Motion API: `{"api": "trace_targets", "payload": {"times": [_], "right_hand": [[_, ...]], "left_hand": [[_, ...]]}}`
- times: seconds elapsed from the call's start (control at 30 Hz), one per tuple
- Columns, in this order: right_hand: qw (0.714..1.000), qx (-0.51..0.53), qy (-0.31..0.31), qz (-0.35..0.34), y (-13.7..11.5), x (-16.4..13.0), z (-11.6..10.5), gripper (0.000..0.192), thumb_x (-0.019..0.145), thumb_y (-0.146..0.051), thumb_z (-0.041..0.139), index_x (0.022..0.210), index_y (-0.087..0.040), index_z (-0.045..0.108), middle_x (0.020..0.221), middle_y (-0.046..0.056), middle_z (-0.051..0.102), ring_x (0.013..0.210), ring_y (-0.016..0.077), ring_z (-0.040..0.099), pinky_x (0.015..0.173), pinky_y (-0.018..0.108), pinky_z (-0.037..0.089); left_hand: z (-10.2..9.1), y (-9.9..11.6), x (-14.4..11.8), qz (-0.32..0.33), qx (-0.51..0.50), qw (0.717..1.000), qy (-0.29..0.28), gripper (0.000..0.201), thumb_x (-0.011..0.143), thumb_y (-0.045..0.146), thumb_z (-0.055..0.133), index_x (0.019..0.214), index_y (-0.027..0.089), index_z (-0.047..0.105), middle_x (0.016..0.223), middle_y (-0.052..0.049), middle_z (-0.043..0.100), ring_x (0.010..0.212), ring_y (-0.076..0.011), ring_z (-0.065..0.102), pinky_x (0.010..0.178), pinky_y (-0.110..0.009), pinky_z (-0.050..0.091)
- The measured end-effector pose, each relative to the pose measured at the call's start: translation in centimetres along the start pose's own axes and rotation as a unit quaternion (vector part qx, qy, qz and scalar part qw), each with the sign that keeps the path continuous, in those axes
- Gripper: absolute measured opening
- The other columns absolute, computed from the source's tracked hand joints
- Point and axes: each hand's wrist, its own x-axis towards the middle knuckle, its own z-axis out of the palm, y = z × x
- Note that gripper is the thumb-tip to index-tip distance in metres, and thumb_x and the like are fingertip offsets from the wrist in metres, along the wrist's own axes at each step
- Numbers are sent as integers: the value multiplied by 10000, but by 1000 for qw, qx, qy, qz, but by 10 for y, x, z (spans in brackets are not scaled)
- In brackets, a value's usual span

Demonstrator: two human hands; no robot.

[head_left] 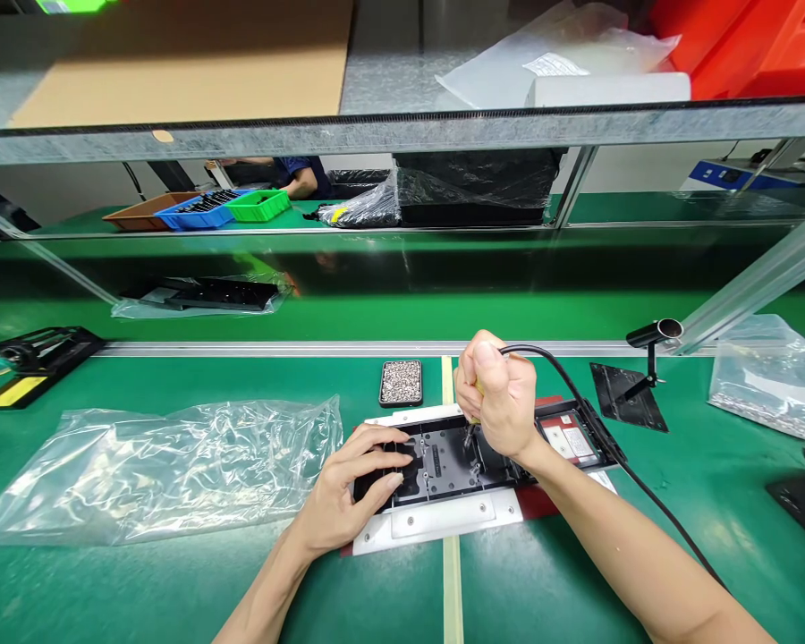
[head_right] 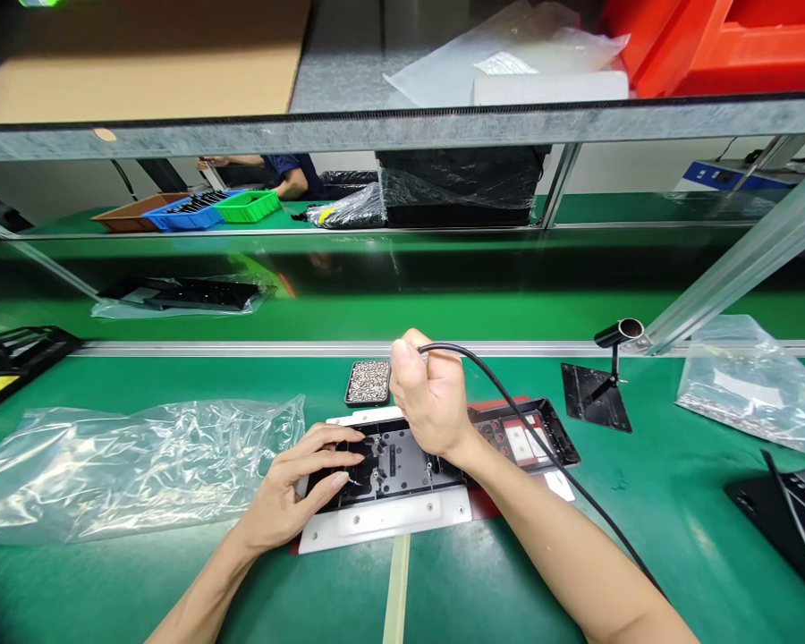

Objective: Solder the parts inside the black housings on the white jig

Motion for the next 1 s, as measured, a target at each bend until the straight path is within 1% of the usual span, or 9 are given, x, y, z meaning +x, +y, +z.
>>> {"api": "trace_targets", "payload": {"times": [0.1,0.3,0.47,0.7,0.83,1.0], "right_hand": [[1000,-12,3,-7,0,0,0,499,1068,-522,578,735,-218,364,538,-86,299,429,46,267,373,186,219],[1000,-1,1,4,1,0,0,505,1063,-529,586,733,-220,358,540,-89,284,432,46,254,372,189,199],[1000,-7,3,-6,1,0,0,503,1073,-509,576,726,-215,361,542,-88,289,435,43,258,379,189,209],[1000,-21,9,-12,0,0,1,504,1073,-510,575,722,-213,369,542,-86,299,434,43,269,384,190,220],[1000,-12,9,-7,0,0,1,509,1064,-521,584,722,-217,363,539,-90,288,431,45,256,380,190,210],[1000,-4,12,0,1,1,0,506,1056,-532,590,727,-225,358,544,-90,274,428,51,239,368,189,203]], "left_hand": [[0,0,0,2,-2,1000,0,245,1048,160,612,1232,246,749,1350,-99,654,1250,-267,596,1071,-458,476],[0,0,0,1,0,1000,2,249,1043,154,616,1231,248,750,1349,-96,656,1249,-268,596,1063,-462,488],[0,2,2,2,-5,1000,5,242,1043,158,617,1222,246,754,1334,-101,665,1240,-273,598,1032,-452,508],[0,2,2,3,-9,1000,3,241,1047,162,616,1226,245,753,1330,-109,667,1233,-277,600,1041,-470,496],[0,2,1,-1,-12,1000,2,242,1046,166,621,1230,252,753,1338,-102,664,1242,-270,592,1047,-464,490],[1,0,0,-9,-7,1000,3,233,1050,184,614,1223,248,757,1343,-114,663,1229,-284,605,1065,-494,472]]}}
